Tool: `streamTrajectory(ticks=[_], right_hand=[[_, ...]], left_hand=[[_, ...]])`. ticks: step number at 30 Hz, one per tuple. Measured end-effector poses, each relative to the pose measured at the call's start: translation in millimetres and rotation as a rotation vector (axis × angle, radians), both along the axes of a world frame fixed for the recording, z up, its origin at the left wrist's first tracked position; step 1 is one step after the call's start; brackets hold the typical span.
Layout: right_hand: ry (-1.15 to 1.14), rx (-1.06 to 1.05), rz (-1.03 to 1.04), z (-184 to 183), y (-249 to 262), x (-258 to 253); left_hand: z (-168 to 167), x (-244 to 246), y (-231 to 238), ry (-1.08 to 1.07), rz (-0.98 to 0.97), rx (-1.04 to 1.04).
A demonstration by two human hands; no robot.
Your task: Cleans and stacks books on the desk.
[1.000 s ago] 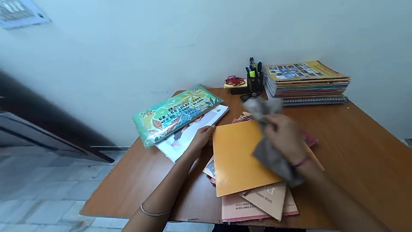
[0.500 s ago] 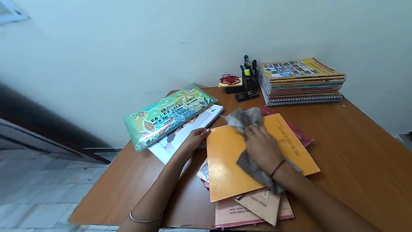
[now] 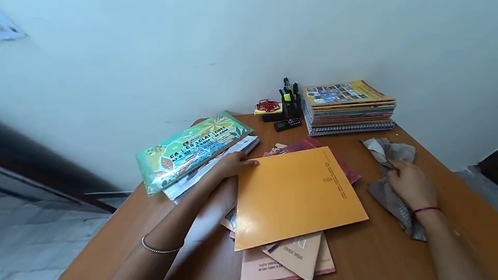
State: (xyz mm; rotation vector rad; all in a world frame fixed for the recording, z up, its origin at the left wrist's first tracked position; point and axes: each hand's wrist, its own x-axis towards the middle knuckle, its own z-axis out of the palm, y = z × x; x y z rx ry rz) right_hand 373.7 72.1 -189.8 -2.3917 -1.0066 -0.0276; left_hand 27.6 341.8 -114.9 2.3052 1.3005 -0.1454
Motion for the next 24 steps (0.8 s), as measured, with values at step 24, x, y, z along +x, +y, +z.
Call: streamTrajectory(ticks=[24], right_hand=[[0.107,-0.057,-0.014,14.3,-0.8,-7.4]], left_hand=[[203.4,136.5,-32.4,-0.769,-0.378,1.006]])
